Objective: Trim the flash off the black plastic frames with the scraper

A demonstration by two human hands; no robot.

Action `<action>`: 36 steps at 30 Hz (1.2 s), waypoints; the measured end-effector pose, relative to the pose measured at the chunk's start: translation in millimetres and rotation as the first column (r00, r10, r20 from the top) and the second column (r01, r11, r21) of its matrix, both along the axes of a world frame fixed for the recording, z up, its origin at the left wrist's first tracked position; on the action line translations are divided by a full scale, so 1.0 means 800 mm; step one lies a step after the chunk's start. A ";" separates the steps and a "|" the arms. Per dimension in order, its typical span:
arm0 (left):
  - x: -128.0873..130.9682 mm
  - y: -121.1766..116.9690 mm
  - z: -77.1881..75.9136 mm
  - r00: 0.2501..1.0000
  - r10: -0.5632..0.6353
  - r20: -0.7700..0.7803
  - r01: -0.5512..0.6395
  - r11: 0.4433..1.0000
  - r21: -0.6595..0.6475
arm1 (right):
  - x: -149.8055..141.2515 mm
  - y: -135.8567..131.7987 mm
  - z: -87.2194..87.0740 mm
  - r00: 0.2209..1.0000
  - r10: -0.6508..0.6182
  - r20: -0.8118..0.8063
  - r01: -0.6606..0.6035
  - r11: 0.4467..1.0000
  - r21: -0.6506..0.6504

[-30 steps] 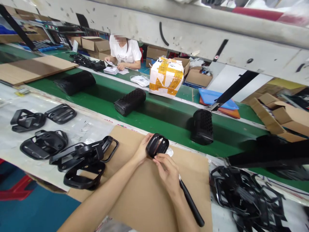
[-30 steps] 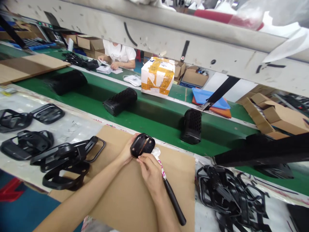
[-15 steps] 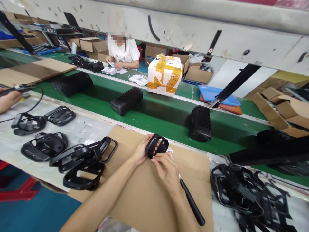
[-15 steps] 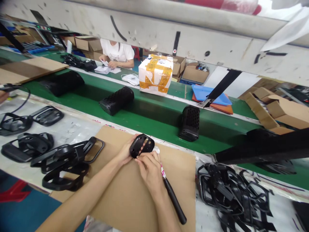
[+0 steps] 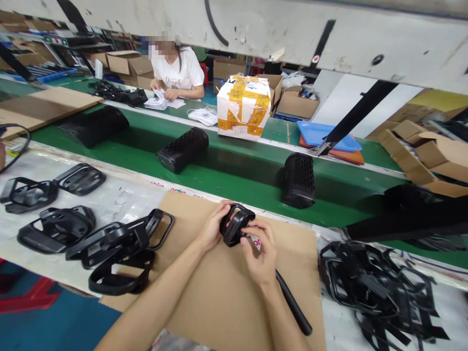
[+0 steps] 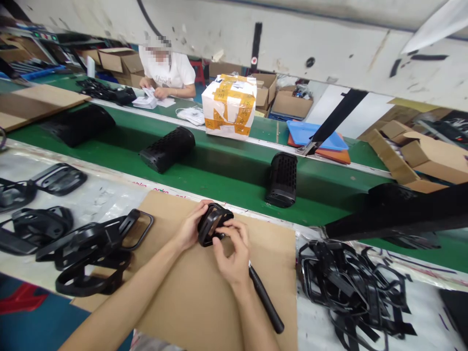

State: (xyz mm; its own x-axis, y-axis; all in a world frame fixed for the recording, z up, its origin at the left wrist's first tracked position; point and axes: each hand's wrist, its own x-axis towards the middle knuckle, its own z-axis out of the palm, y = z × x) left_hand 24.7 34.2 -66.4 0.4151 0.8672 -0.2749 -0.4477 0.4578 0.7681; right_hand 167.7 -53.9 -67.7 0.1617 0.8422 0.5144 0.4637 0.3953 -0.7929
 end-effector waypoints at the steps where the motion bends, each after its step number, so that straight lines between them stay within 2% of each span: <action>1: 0.001 -0.002 0.000 1.000 0.002 -0.004 -0.002 1.000 0.010 | 0.001 0.000 -0.004 0.998 -0.041 -0.039 0.042 0.999 0.002; 2: 0.002 -0.004 0.001 1.000 -0.004 -0.002 0.004 1.000 0.020 | 0.001 0.000 -0.007 0.996 -0.056 -0.074 0.056 0.998 -0.008; 4: 0.007 -0.011 0.002 0.999 -0.043 -0.002 0.043 0.999 0.029 | 0.001 0.001 -0.013 0.994 -0.012 -0.106 0.006 0.998 -0.056; 7: 0.014 -0.019 0.000 0.997 -0.076 -0.034 0.077 0.996 0.043 | -0.001 0.003 -0.015 0.998 0.034 -0.046 -0.038 0.995 -0.096; 10: 0.016 -0.021 -0.004 0.990 -0.114 -0.082 0.122 0.987 0.109 | 0.000 0.004 -0.009 1.000 -0.012 0.009 0.013 0.999 -0.048; 14: 0.011 -0.019 -0.010 0.972 -0.172 -0.157 0.206 0.951 0.232 | 0.005 0.007 -0.005 1.000 -0.013 0.005 0.013 1.000 0.011; 17: 0.011 -0.020 -0.011 0.971 -0.151 -0.184 0.196 0.946 0.258 | 0.005 0.008 -0.007 1.000 -0.013 -0.002 0.014 0.999 0.029; 21: 0.012 -0.020 -0.009 0.983 -0.131 -0.126 0.157 0.963 0.221 | 0.004 0.007 -0.010 1.000 -0.011 -0.006 0.012 1.000 0.029; 25: 0.007 -0.015 -0.005 0.973 -0.228 0.022 0.225 0.971 0.078 | 0.007 0.005 -0.011 0.987 0.045 -0.156 -0.047 0.999 -0.015; 28: 0.003 -0.013 -0.003 0.958 -0.277 0.074 0.279 0.960 -0.019 | 0.008 0.004 -0.012 0.979 0.070 -0.192 -0.078 0.996 -0.033; 36: 0.009 -0.017 -0.005 0.982 -0.189 0.013 0.189 0.982 0.004 | 0.008 0.004 -0.012 0.977 0.094 -0.191 -0.106 0.993 -0.056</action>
